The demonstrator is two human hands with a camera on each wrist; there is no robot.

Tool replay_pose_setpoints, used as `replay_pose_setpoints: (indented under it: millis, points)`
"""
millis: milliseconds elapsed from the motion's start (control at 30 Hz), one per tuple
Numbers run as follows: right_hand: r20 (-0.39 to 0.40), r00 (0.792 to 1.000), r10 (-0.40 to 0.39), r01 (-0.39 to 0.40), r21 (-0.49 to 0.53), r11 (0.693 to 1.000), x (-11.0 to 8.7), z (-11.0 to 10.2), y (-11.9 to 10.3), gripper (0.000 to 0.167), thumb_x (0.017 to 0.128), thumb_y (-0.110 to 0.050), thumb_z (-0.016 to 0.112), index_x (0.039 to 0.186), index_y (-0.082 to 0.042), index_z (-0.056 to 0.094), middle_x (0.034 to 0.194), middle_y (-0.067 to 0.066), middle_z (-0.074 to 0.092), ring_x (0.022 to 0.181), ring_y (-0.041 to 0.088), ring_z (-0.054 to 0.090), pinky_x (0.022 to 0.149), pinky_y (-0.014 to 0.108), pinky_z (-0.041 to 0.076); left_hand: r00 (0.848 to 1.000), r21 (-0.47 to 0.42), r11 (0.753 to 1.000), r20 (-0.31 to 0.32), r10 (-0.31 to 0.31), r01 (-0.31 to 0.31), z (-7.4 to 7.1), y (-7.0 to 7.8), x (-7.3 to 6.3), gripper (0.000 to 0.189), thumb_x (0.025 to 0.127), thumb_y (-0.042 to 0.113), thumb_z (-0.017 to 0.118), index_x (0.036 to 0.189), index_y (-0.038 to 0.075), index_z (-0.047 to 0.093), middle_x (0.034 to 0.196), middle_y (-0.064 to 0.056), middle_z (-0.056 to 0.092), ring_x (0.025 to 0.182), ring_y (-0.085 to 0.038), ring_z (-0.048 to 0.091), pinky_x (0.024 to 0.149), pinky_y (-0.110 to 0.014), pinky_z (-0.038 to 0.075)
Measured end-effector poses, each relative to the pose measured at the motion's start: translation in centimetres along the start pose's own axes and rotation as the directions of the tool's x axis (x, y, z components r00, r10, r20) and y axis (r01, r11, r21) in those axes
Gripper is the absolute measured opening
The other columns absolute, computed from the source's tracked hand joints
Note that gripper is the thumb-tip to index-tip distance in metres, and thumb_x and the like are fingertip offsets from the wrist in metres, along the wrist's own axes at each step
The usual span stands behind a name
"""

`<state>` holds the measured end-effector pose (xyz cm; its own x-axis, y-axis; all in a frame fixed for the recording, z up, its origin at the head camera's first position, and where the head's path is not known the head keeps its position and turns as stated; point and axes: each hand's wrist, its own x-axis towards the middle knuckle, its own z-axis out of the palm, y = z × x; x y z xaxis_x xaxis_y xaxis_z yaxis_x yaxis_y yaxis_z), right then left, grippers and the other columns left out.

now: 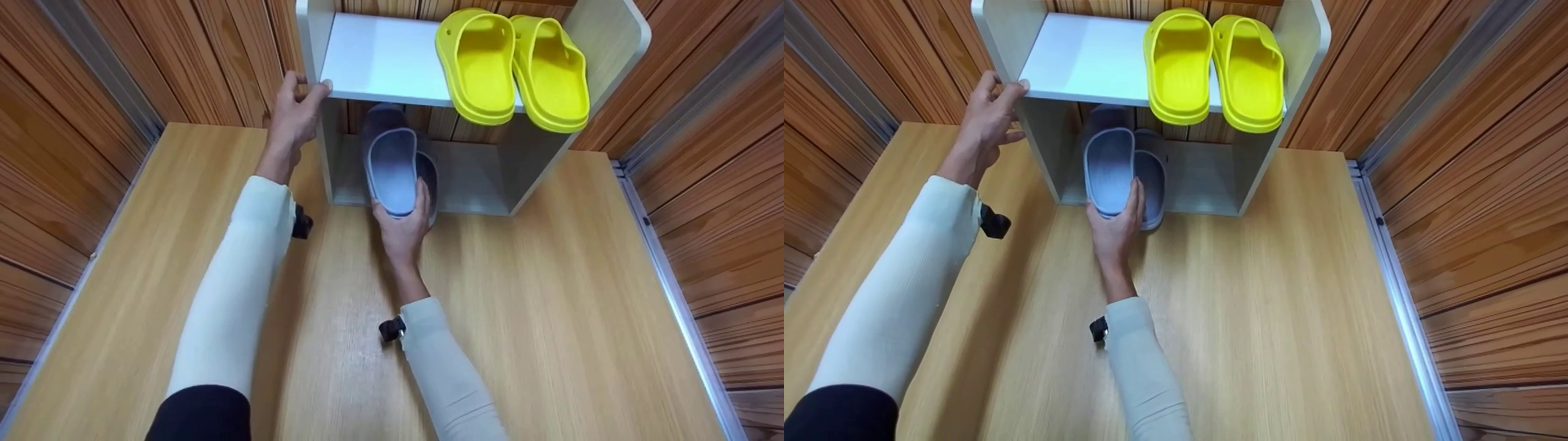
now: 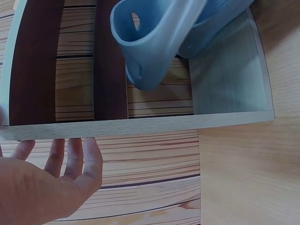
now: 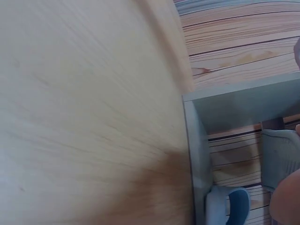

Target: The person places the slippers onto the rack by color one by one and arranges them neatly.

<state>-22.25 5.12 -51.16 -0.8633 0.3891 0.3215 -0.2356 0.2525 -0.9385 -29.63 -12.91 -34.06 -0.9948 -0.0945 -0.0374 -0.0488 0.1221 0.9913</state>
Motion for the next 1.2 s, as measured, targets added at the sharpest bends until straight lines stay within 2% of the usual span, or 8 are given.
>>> replay_pose_setpoints:
  millis: [167, 367, 533, 767, 967, 1200]
  points:
    - [0.007, 1.0, -0.003, 0.003, 0.051, 0.999, -0.4, 0.5, 0.9, 0.088, 0.08, -0.014, 0.086, 0.153, 0.0, 0.038, 0.156, 0.015, 0.038, 0.141, 0.027, 0.038, 0.115, 0.042, 0.03, 1.0, 0.006, 1.0, -0.004, -0.01, 0.011, 0.1, -0.2, 0.0, 0.039, 0.101, 0.043, 0.059, 0.13, 0.022, 0.045, 0.092, -0.002, 0.045, 0.064, -0.012, 0.04, 0.057, -0.022, 0.036]
    - [0.025, 0.999, 0.041, -0.042, 0.038, 0.998, -0.7, 1.3, 1.6, 0.088, 0.081, -0.018, 0.086, 0.154, -0.002, 0.038, 0.157, 0.014, 0.037, 0.143, 0.026, 0.037, 0.116, 0.038, 0.03, 1.0, -0.005, 1.0, -0.01, -0.004, 0.004, 0.2, -0.4, -0.1, 0.039, 0.101, 0.043, 0.06, 0.13, 0.022, 0.045, 0.097, -0.002, 0.046, 0.066, -0.014, 0.042, 0.06, -0.023, 0.038]
    - [0.045, 0.996, 0.083, -0.084, 0.032, 0.996, -1.2, 2.0, 1.9, 0.091, 0.081, -0.021, 0.087, 0.154, -0.002, 0.037, 0.158, 0.014, 0.037, 0.144, 0.026, 0.036, 0.116, 0.038, 0.029, 1.0, 0.003, 1.0, -0.007, 0.017, -0.017, 0.1, -0.7, -0.3, 0.037, 0.101, 0.043, 0.059, 0.128, 0.021, 0.045, 0.096, -0.002, 0.046, 0.064, -0.012, 0.04, 0.057, -0.022, 0.036]
    - [0.066, 0.993, 0.101, -0.101, -0.003, 0.995, -1.8, 2.9, 2.1, 0.092, 0.081, -0.026, 0.086, 0.154, 0.0, 0.036, 0.158, 0.017, 0.036, 0.145, 0.03, 0.035, 0.117, 0.039, 0.028, 0.999, -0.013, 0.999, -0.005, 0.045, -0.045, 0.1, -0.5, -0.3, 0.035, 0.101, 0.041, 0.06, 0.126, 0.02, 0.046, 0.088, 0.0, 0.044, 0.06, -0.009, 0.037, 0.054, -0.02, 0.032]
    - [0.095, 0.988, 0.122, -0.121, -0.019, 0.993, -2.1, 3.2, 2.7, 0.092, 0.083, -0.027, 0.084, 0.155, -0.001, 0.033, 0.159, 0.016, 0.034, 0.146, 0.029, 0.033, 0.117, 0.039, 0.028, 1.0, -0.008, 1.0, -0.006, 0.029, -0.029, 0.2, -0.5, -0.3, 0.034, 0.101, 0.041, 0.06, 0.126, 0.021, 0.047, 0.09, -0.001, 0.045, 0.061, -0.01, 0.038, 0.054, -0.021, 0.033]
    - [0.088, 0.987, 0.137, -0.133, -0.057, 0.99, -1.7, 3.7, 3.3, 0.092, 0.084, -0.031, 0.084, 0.155, -0.001, 0.034, 0.159, 0.016, 0.034, 0.146, 0.029, 0.034, 0.117, 0.038, 0.029, 1.0, -0.004, 1.0, -0.007, 0.024, -0.024, 0.1, -0.2, -0.1, 0.034, 0.101, 0.042, 0.06, 0.126, 0.022, 0.048, 0.096, -0.001, 0.046, 0.065, -0.011, 0.04, 0.055, -0.021, 0.034]
